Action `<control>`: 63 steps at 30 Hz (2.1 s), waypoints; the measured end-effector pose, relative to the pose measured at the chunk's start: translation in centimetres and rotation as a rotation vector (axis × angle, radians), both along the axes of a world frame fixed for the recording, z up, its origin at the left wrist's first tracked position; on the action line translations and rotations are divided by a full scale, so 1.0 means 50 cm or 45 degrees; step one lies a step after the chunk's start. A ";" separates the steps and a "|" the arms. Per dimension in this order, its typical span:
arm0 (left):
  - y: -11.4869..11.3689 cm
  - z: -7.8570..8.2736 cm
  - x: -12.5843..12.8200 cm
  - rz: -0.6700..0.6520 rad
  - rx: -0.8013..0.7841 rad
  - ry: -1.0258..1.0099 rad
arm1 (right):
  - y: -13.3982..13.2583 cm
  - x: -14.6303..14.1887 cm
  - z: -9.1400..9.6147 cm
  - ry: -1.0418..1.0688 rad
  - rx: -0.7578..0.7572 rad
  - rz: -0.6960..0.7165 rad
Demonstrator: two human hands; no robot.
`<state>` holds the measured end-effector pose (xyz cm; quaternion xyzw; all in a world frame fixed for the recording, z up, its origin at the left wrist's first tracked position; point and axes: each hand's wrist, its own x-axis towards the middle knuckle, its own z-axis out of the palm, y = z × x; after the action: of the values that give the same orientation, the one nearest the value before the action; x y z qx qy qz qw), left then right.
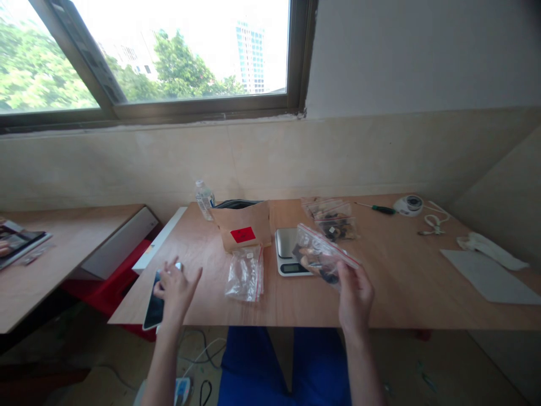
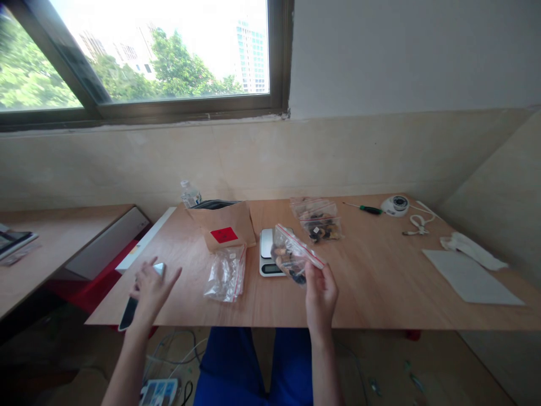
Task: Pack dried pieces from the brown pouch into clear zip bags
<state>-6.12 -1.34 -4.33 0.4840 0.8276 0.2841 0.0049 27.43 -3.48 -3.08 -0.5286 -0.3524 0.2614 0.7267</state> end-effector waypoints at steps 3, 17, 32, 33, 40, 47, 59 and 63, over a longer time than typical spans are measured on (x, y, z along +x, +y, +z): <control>-0.014 0.040 0.112 -0.513 0.176 -0.819 | 0.001 -0.051 0.001 -0.207 0.039 0.197; -0.006 0.030 0.231 -0.393 0.121 -2.017 | 0.015 -0.153 -0.043 -1.251 0.636 0.811; -0.003 -0.034 0.248 -0.619 0.408 -1.342 | 0.052 -0.156 0.016 -0.952 -0.025 0.973; -0.004 -0.030 0.247 -0.648 0.391 -1.290 | 0.058 -0.156 0.020 -0.968 -0.039 0.997; -0.006 -0.011 0.249 -0.768 0.366 -0.998 | 0.076 -0.144 0.039 -1.089 -0.051 0.980; -0.022 0.003 0.269 -0.761 0.426 -0.785 | 0.113 -0.137 0.049 -1.068 -0.015 0.591; 0.009 -0.044 0.255 -0.920 0.418 -1.472 | 0.156 -0.105 0.125 -0.288 0.043 0.795; 0.040 -0.056 0.253 -0.894 0.254 -1.500 | 0.170 -0.121 0.115 -0.405 -0.010 0.902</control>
<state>6.55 0.63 -7.13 0.4864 0.4512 0.5560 0.5006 21.40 5.01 2.67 -0.4110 -0.6202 0.4123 0.5258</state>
